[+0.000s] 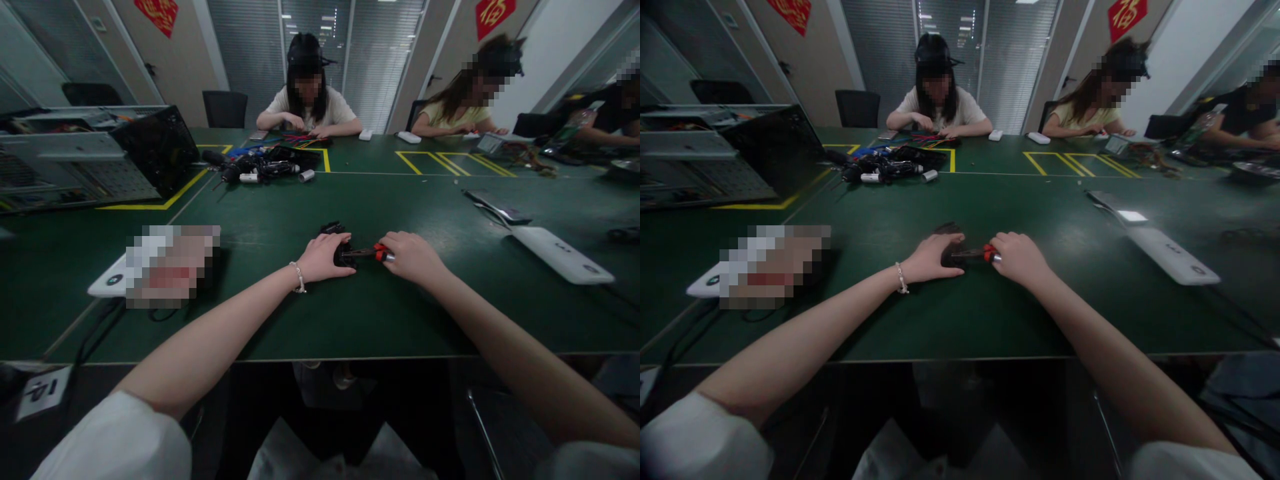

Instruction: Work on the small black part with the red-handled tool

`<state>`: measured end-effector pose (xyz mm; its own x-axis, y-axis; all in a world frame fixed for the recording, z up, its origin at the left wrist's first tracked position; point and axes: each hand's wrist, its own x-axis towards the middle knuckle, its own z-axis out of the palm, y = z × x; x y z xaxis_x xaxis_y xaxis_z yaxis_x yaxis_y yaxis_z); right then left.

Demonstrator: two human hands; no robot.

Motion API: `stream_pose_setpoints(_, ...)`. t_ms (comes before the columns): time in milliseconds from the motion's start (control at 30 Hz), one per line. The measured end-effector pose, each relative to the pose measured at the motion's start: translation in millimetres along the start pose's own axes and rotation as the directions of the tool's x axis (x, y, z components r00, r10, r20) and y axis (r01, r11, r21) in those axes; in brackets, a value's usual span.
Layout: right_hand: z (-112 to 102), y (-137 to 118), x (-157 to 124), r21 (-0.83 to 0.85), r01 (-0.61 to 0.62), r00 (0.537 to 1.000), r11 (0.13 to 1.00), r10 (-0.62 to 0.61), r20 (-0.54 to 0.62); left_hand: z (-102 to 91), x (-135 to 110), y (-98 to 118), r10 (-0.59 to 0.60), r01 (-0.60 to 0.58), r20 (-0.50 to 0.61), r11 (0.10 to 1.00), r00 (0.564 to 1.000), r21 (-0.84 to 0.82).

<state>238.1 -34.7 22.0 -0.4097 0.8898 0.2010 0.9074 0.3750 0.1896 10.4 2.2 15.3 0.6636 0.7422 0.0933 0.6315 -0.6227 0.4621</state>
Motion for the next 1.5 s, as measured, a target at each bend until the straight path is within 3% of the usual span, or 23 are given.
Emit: stream_pose_setpoints(1500,0.3,0.4,0.0,-0.026,0.016,0.999,1.0,-0.017,-0.028,3.1,0.9,-3.6,0.011,-0.011,-0.011,1.0,1.0,0.005)
